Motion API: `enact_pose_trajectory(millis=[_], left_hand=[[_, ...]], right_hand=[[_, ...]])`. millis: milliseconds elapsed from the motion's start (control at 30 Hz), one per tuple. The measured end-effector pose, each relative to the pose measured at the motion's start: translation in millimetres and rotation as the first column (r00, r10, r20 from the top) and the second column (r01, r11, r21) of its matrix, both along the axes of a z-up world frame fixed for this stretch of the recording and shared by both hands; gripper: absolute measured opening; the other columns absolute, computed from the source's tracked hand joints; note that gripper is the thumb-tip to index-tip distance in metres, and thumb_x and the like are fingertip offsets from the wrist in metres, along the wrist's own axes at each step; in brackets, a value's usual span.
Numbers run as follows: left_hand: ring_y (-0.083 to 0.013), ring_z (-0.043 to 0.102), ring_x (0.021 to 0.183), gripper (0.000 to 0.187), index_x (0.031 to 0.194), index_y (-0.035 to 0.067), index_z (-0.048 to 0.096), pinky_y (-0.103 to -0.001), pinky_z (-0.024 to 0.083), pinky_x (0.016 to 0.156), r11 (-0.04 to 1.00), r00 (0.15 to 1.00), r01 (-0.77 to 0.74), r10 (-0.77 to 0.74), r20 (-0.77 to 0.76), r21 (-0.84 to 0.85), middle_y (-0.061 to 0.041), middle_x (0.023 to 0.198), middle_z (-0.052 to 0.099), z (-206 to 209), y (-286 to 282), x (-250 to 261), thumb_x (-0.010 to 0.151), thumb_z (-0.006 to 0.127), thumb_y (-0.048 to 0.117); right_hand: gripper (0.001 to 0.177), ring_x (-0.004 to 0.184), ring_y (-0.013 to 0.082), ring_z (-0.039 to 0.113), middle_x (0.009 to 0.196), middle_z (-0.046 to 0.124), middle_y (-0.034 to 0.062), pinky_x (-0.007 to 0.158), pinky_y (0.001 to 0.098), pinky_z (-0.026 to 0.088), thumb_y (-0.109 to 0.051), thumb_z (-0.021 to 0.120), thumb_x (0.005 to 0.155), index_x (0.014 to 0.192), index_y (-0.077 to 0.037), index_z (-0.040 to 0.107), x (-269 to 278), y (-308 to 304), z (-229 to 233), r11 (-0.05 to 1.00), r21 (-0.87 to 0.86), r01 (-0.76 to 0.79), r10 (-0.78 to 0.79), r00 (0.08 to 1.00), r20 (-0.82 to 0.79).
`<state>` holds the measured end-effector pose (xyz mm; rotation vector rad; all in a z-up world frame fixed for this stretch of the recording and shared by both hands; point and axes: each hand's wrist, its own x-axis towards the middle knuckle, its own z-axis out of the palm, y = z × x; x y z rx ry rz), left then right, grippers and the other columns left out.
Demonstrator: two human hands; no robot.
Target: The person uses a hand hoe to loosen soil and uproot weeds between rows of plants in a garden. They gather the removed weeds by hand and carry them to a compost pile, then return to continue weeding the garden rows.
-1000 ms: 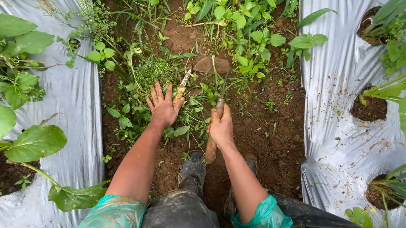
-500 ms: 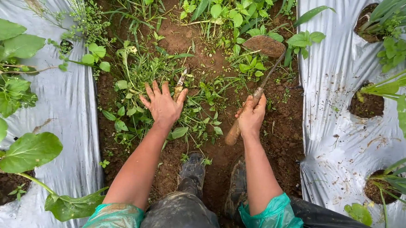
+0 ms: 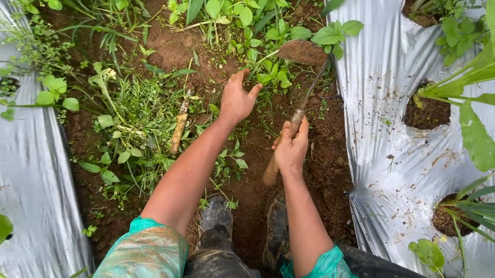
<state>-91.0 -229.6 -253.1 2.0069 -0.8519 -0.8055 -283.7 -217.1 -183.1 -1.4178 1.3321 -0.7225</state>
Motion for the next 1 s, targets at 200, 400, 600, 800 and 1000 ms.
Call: enact_pose_trajectory(millis=[200,400,600,800,1000], left_hand=[[-0.0429,0.030,0.151,0.073,0.158,0.005,0.035,-0.058,0.032,0.121,0.990,0.960,0.090,-0.058,-0.275,0.106,-0.024,0.159,0.039,0.9,-47.8,-21.1,0.100,0.068,0.033],[-0.0406,0.051,0.138,0.056,0.142,0.003,0.056,-0.056,0.044,0.114,0.989,0.983,-0.035,0.061,-0.176,0.143,-0.021,0.143,0.055,-35.4,-42.6,-23.0,0.098,0.069,0.035],[-0.0412,0.061,0.124,0.040,0.132,-0.002,0.057,-0.054,0.051,0.106,0.997,0.962,-0.072,0.061,-0.265,-0.032,-0.024,0.129,0.061,1.1,-13.8,-21.6,0.101,0.065,0.022],[-0.0222,0.072,0.096,0.028,0.129,0.015,0.046,-0.050,0.056,0.092,0.995,0.907,-0.081,0.052,-0.418,-0.051,-0.013,0.131,0.063,-19.9,-40.3,-29.7,0.104,0.057,0.019],[-0.0289,0.070,0.102,0.017,0.110,0.007,0.065,-0.047,0.054,0.094,0.977,0.924,-0.215,0.200,-0.326,-0.009,-0.013,0.109,0.073,22.8,-31.8,-34.3,0.101,0.064,0.021]], right_hand=[[0.049,0.053,0.0224,0.068,0.071,0.064,0.0180,0.047,0.0338,0.064,-0.019,0.052,0.106,0.148,0.002,0.040,-1.3,-1.0,6.6,1.000,0.015,0.022,-0.021,0.997,-0.070],[0.042,0.064,0.0283,0.072,0.077,0.066,0.0247,0.055,0.0401,0.066,-0.020,0.053,0.106,0.141,0.003,0.047,-7.7,1.8,-14.0,1.000,-0.007,0.015,-0.015,0.999,-0.035],[0.036,0.065,0.0278,0.072,0.078,0.067,0.0229,0.057,0.0388,0.067,-0.017,0.055,0.103,0.133,0.004,0.051,-4.4,10.1,-12.1,0.998,0.050,0.024,-0.022,0.999,-0.045],[0.035,0.064,0.0247,0.070,0.077,0.064,0.0201,0.054,0.0383,0.065,-0.016,0.055,0.103,0.131,0.004,0.051,-9.9,9.6,-12.8,1.000,0.006,0.011,-0.010,0.999,-0.040],[0.025,0.060,0.0271,0.070,0.072,0.064,0.0191,0.052,0.0413,0.061,-0.013,0.055,0.101,0.119,0.003,0.054,-8.1,9.3,-5.4,1.000,0.023,-0.015,0.017,0.997,-0.074]])
